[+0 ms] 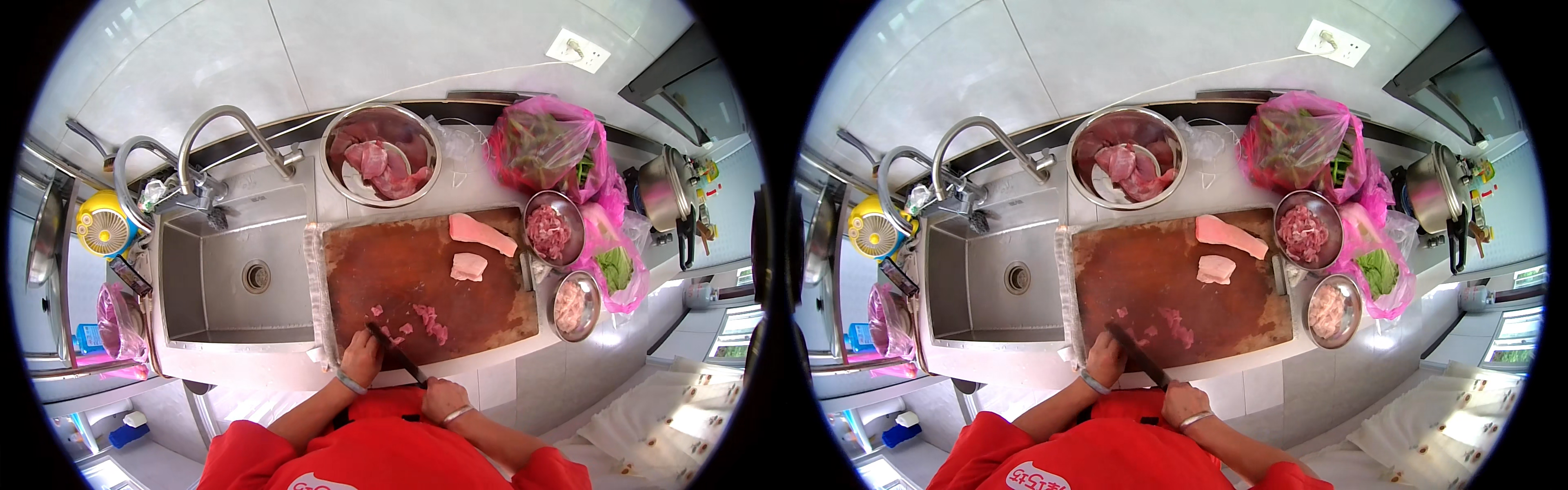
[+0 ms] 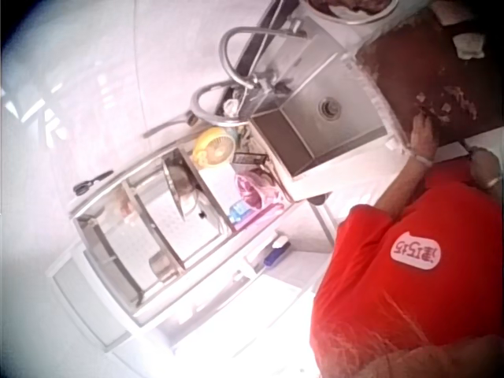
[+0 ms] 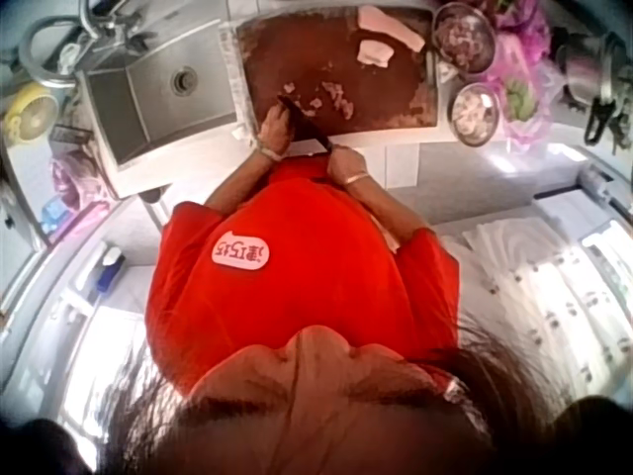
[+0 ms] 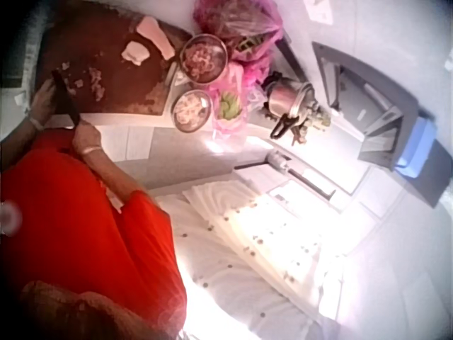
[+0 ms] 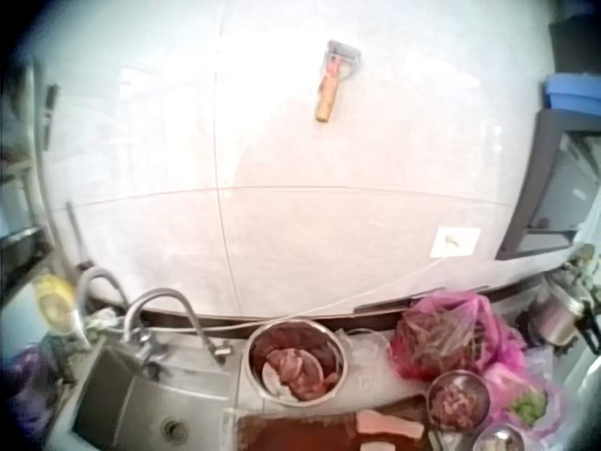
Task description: The person slices raw pork on a wooden cutting board using a cleaver, then transfers the cut pieces into a metal bowl. The person repeats this process with multiple pieces of meat, maintaining a steady cutting rhythm.
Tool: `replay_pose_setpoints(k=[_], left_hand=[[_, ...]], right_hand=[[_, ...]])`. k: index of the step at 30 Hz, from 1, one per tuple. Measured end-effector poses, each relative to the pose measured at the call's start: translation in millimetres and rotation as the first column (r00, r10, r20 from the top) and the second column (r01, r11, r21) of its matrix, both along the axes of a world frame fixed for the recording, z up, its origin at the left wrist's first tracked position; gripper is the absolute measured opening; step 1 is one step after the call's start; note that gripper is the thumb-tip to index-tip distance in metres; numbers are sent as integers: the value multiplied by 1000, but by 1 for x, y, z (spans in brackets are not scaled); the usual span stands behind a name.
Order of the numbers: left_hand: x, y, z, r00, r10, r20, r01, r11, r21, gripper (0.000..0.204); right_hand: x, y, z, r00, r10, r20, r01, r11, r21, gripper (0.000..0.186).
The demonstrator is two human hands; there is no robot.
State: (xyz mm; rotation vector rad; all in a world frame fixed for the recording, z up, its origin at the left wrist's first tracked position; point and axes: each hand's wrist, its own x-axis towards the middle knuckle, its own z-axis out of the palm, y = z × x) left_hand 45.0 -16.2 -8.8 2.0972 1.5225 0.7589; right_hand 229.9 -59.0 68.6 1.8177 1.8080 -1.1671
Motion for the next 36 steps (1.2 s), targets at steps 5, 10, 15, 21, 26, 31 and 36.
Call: replay_pose_setpoints(k=[5, 10, 15, 21, 26, 31, 36], left_hand=[[-1, -3, -11, 999, 13, 36, -14, 999, 44, 37], [-1, -1, 0, 999, -13, 50, 14, 1000, -17, 38], [-4, -2, -8, 998, -28, 48, 29, 999, -34, 39], [-3, 1, 0, 996, -27, 84, 29, 999, -20, 34], [-5, 0, -4, 999, -31, 21, 31, 1000, 0, 27], [-6, 0, -8, 999, -26, 30, 23, 995, 97, 25], [-5, -3, -9, 999, -11, 44, 8, 999, 52, 26]], right_hand=[[0, -7, -6, 1000, 5, 14, -5, 1000, -2, 22], [-8, -9, -9, 998, -44, 49, 45, 999, -11, 22], [-12, -1, -8, 999, -31, 32, 32, 999, -21, 22], [-27, 23, -4, 999, -36, -4, 36, 998, -53, 21], [-37, 30, -11, 999, -32, -8, 32, 999, 20, 22], [-10, 11, -3, 998, -28, 59, 29, 999, -22, 22], [-8, -5, 1, 998, -36, 52, 37, 999, -16, 23]])
